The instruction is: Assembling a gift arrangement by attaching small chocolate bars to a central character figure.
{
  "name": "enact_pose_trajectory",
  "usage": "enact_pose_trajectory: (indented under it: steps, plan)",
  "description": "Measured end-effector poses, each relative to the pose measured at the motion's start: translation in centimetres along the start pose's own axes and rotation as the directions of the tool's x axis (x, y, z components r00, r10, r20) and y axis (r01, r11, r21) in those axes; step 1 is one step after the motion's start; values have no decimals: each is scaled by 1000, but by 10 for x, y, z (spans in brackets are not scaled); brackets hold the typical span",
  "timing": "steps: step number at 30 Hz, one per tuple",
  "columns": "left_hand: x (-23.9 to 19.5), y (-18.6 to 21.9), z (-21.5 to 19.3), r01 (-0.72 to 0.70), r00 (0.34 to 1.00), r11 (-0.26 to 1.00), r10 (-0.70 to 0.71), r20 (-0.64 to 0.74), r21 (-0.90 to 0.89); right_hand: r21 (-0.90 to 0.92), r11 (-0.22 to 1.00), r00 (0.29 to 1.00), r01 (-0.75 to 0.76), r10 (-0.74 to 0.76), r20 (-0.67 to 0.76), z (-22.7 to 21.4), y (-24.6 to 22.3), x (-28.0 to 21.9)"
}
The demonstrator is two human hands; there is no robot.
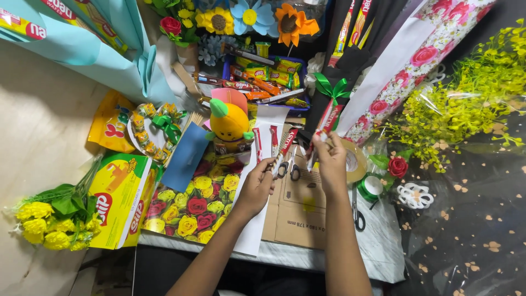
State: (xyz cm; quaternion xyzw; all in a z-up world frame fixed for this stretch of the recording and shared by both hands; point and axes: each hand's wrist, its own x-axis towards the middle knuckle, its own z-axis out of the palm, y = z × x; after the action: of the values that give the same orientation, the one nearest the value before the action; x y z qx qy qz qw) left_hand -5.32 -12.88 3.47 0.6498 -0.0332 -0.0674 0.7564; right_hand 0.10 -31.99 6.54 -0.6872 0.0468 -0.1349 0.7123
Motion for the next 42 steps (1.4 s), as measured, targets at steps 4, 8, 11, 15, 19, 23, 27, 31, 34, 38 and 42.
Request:
enact_pose_trajectory:
  steps: [4,8,11,15,19,23,27,31,34,38,42]
  plan:
    - [-8,-8,-16,28,999,997,-30,-26,-71,-126,980,982,-157,169,90,22,10,15]
    - [-17,7,-28,-10,997,1000,9,-80,-2,-94,971,969,-221,229,93,47,21,50]
    - [-13,-5,-36,-23,996,1000,23,-86,6,30,971,964,-238,232,128,63,33,93]
    - [-15,-13,-41,-42,994,999,43,-102,11,2,971,944,-238,231,237,74,10,101]
    - [-14,-20,-52,-78,990,997,80,-119,22,-166,973,959,-163,196,207,67,25,82]
    - [-16,-19,-60,-75,992,997,74,-102,-2,-163,979,973,-119,147,175,63,39,36]
    - [-23,-15,-66,-90,992,996,88,-89,-21,-382,924,977,2,80,199,74,-1,-41]
    - [-32,-3,-76,-101,990,995,101,-97,5,-578,796,957,181,-6,292,49,60,-62]
    - [-39,-5,-79,-92,991,996,92,-96,5,-695,661,935,284,-31,353,46,56,-77]
    - [-44,3,-77,-109,990,994,110,-92,15,-777,550,927,305,16,375,48,61,-86]
    - [-51,12,-71,-120,989,993,121,-87,12,-807,499,928,317,12,371,53,58,-89]
